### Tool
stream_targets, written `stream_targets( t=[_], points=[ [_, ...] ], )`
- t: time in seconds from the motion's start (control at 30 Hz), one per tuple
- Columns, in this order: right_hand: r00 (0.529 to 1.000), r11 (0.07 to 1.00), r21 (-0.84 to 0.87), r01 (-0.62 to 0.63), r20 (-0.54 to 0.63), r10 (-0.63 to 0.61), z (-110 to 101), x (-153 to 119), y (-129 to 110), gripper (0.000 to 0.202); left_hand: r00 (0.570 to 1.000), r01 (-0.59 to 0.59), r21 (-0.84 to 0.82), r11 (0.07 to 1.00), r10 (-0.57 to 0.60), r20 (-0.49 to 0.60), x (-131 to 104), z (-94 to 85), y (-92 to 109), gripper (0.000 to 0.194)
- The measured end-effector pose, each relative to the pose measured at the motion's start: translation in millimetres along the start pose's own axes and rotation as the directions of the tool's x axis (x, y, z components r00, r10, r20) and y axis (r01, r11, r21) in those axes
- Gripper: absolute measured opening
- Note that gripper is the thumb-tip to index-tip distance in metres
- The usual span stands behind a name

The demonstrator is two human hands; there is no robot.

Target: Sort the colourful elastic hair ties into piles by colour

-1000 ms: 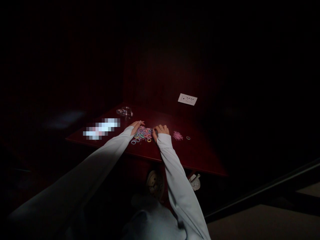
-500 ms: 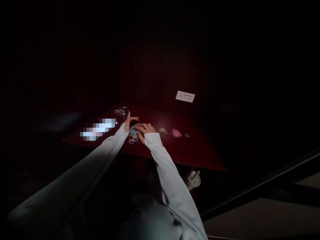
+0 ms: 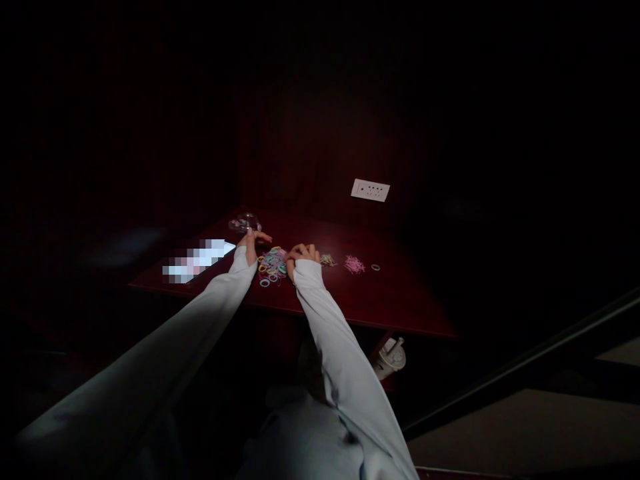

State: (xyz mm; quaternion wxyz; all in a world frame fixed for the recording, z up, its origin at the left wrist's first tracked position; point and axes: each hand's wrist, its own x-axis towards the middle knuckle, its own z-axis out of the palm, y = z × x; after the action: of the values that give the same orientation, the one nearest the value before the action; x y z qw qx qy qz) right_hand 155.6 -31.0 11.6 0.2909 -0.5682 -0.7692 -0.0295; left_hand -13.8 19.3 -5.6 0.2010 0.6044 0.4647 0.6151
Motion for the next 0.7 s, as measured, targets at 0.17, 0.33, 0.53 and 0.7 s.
stream_targets(
  t=[0.17, 0.33, 0.53, 0.7],
  points=[
    [0.999, 1.0, -0.006, 0.001, -0.054, -0.001, -2.9, -0.3, -2.5, 0.031, 0.996, -0.027, -0.018, 0.999, 0.026, -0.086, -2.3, -2.6, 6.4, 0.066],
    [0.94, 0.947, 0.052, 0.318, 0.111, -0.322, 5.7, 2.3, -4.6, 0.038, 0.992, -0.089, 0.044, 0.995, 0.093, -0.091, -1.7, -3.5, 7.6, 0.061],
    [0.984, 0.984, 0.082, 0.159, 0.067, -0.165, 16.6, 7.7, 7.3, 0.028, 0.993, -0.095, 0.073, 0.993, 0.099, -0.061, -1.1, -2.3, 6.9, 0.059],
    [0.993, 0.977, 0.191, 0.094, 0.058, -0.107, 16.9, 12.2, 16.8, 0.021, 0.996, -0.089, 0.065, 0.994, 0.09, -0.009, -1.6, -2.0, 8.0, 0.055]
  ],
)
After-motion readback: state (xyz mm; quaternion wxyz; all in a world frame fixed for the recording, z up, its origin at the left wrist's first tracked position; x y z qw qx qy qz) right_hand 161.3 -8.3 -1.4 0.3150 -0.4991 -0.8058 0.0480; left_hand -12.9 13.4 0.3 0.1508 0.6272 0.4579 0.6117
